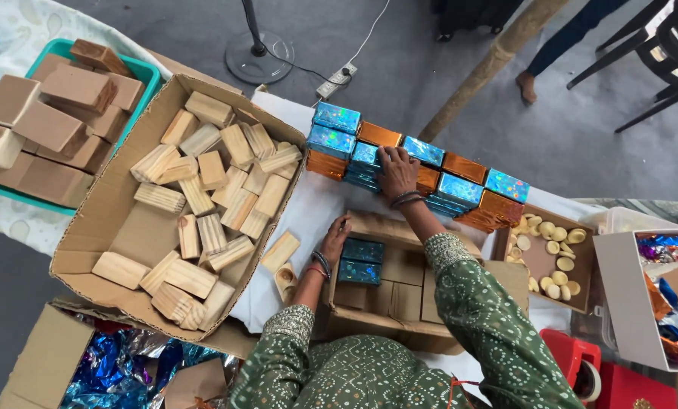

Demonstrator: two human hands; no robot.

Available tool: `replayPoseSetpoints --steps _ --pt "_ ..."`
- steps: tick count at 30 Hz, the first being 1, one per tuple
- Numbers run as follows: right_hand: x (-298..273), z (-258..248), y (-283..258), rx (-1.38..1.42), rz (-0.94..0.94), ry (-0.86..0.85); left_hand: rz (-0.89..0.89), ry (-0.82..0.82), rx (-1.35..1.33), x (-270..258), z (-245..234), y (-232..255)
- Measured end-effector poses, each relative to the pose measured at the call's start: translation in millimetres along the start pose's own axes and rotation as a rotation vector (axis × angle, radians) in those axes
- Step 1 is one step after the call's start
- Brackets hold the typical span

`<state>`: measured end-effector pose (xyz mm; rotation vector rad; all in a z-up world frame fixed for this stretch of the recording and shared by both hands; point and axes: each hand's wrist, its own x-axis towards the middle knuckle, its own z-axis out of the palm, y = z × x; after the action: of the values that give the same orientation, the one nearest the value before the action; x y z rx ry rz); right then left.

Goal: Packing various items including wrapped soaps and wooden blocks into a cardboard box.

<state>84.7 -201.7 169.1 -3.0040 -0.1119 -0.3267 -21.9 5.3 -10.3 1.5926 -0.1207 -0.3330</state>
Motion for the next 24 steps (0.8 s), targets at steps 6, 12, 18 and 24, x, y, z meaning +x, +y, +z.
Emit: replayPoseSetpoints --steps 6,12,18,24 --pt "-2 7 8 0.006 -0.109 0.067 0.049 -0.009 0.018 3 1 -17" --pt "-106 -68 -17 0.503 -0.249 0.107 0.132 0.001 -0.032 11 4 -41" --pt "-235 -51 -23 0.631 -0.280 -0.490 0.032 -0.007 -0.034 14 4 -35" --pt "-267 1 -46 0.543 -0.355 -0.485 0.072 -0.005 0.043 13 1 -25"
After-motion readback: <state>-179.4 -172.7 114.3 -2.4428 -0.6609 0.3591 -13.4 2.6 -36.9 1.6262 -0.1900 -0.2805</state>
